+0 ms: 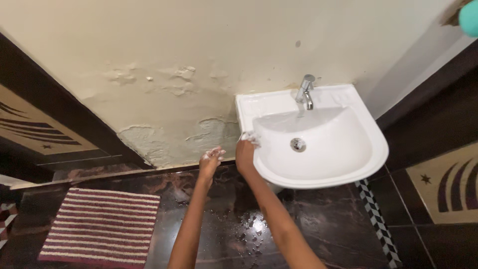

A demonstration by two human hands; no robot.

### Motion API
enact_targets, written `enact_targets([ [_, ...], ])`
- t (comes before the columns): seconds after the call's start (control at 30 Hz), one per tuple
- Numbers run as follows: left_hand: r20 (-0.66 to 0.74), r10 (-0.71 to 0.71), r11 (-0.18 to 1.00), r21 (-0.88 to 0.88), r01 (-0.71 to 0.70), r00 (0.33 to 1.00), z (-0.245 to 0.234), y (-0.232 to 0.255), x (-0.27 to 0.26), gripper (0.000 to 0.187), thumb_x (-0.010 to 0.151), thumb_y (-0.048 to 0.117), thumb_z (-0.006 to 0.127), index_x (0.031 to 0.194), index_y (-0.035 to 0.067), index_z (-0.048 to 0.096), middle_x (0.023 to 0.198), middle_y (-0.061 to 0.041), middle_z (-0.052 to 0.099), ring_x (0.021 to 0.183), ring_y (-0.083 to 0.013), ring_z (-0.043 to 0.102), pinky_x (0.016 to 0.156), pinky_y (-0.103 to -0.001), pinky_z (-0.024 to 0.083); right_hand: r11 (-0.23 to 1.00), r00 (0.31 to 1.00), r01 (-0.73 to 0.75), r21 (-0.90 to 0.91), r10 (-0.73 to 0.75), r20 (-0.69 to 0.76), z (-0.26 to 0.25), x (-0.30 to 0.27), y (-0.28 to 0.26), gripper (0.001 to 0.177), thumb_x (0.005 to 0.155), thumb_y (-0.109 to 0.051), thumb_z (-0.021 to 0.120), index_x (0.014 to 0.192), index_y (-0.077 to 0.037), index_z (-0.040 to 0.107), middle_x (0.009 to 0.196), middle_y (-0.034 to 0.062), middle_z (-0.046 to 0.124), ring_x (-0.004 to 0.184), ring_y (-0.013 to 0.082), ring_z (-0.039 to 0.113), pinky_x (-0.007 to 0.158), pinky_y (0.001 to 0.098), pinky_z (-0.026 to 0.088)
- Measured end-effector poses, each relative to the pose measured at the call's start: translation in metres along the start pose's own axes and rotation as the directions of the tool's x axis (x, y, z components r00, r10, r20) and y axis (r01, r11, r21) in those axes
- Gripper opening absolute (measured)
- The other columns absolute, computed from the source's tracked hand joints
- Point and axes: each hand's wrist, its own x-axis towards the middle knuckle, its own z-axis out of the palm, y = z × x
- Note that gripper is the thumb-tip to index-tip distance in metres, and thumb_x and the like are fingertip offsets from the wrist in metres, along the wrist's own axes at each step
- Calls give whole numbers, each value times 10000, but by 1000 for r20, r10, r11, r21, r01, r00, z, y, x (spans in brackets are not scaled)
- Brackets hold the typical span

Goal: The person scrubs a white pedestal sink with a cloth, repeatedly wiping the basin, rim, and faucet area. They rinse the cloth under running water from the tap and continue wiping the sink surfaces throughout the clip.

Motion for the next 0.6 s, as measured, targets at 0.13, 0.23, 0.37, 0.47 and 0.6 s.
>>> enact_targets([
  [0.13, -106, 50, 998, 31, -47, 993, 17, -3, -6, 374, 921, 205, 720, 1247, 23, 695, 1136, -64, 742, 903, -108, 648, 790, -273, 540, 997, 997, 50, 55, -46, -63, -12, -54, 18, 359, 893, -162, 561, 1175, 8, 705, 1203, 213, 707, 1011, 352, 713, 755, 581, 592],
  [0.23, -145, 84, 994, 77, -73, 986, 26, -1, -7, 376, 913, 209, 740, 1236, 24, 694, 1120, -58, 760, 946, -103, 680, 817, -255, 552, 990, 991, 137, 43, -137, 3, -31, -90, 40, 376, 954, -185, 508, 1255, 0, 637, 1178, 199, 709, 948, 379, 724, 830, 620, 561],
  [0.37, -179, 63, 990, 139, -38, 982, 40, -4, -6, 379, 904, 215, 738, 1233, 29, 714, 1081, -53, 774, 888, -120, 688, 782, -258, 545, 985, 990, 138, -104, -141, -20, -48, -102, 55, 411, 948, -201, 500, 1281, 28, 578, 1164, 232, 696, 940, 393, 731, 776, 572, 576],
  [0.47, -177, 55, 992, 124, -33, 983, 49, -7, -1, 374, 909, 223, 730, 1231, 34, 713, 1047, -59, 773, 845, -128, 679, 716, -266, 522, 1000, 1000, -16, -11, 16, -18, -46, -89, 40, 325, 948, -199, 499, 1190, -4, 596, 1137, 223, 688, 943, 391, 729, 807, 608, 579],
  [0.6, -223, -36, 989, 131, 67, 974, 53, -21, -2, 356, 998, 277, 600, 1254, 55, 710, 1009, -45, 802, 717, -159, 596, 616, -278, 481, 1000, 999, -14, -21, 15, 31, -25, -54, 15, 308, 962, -184, 504, 1170, 19, 609, 1095, 185, 670, 982, 380, 717, 726, 610, 598],
])
